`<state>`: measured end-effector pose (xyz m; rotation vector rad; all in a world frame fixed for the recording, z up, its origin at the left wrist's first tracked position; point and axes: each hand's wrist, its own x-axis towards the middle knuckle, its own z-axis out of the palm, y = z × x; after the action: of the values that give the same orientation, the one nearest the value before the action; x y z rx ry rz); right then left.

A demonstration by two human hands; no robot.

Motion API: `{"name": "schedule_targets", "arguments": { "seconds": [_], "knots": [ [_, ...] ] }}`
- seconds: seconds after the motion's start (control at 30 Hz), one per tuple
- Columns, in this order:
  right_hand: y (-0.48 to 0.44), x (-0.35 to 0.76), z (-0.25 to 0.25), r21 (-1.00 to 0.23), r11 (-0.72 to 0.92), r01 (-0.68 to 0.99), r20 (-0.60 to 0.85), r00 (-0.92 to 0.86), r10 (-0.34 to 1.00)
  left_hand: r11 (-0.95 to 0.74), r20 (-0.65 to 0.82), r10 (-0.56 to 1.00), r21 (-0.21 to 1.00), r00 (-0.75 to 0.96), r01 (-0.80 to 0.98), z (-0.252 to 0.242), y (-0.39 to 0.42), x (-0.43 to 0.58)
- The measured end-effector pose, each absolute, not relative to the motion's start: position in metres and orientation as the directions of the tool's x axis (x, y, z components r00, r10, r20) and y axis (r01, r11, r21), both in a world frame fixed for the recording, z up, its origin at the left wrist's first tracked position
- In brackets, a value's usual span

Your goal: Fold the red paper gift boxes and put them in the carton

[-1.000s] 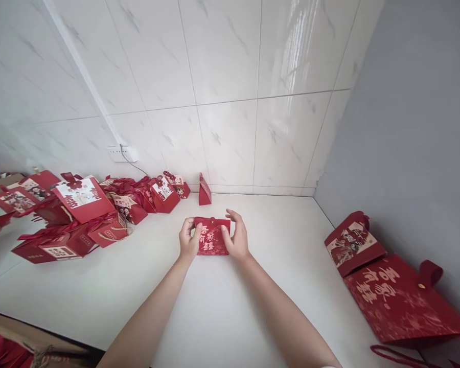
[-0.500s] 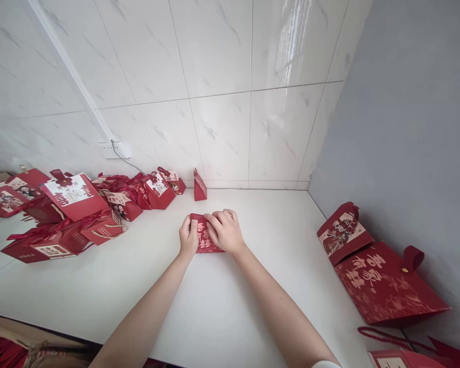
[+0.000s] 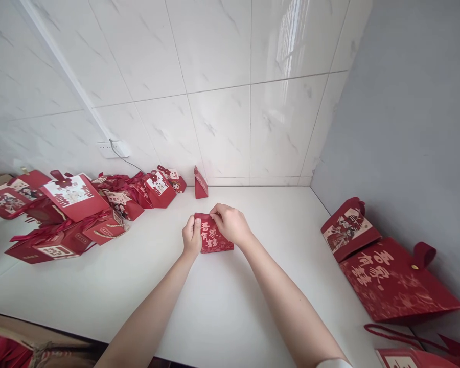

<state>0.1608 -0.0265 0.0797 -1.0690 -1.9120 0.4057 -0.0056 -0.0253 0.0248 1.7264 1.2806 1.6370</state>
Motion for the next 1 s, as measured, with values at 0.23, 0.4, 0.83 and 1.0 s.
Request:
{"name": "schedule_targets", "arguments": {
  "seconds": [0.23, 0.4, 0.83, 1.0],
  "knots": [
    [-0.027, 0.163, 0.082, -0.705, 0.53, 0.471, 0.495, -0.207, 0.844, -0.456, 0.492, 0.861, 0.859, -0.13, 0.233, 0.027, -0.026, -0.002],
    [-0.037, 0.173, 0.096, -0.686, 0.554, 0.472, 0.433, -0.348, 0.831, -0.54, 0.559, 0.809, 0.829, -0.183, 0.145, 0.043, -0.027, -0.005],
    [-0.037, 0.202, 0.107, -0.753, 0.527, 0.393, 0.299, -0.51, 0.807, -0.475, 0.489, 0.872, 0.858, -0.025, 0.194, 0.038, -0.023, -0.009],
    [-0.04, 0.194, 0.112, -0.688, 0.643, 0.335, 0.458, -0.487, 0.744, -0.499, 0.505, 0.862, 0.832, 0.042, 0.244, 0.043, -0.024, -0.008]
  ]
}}
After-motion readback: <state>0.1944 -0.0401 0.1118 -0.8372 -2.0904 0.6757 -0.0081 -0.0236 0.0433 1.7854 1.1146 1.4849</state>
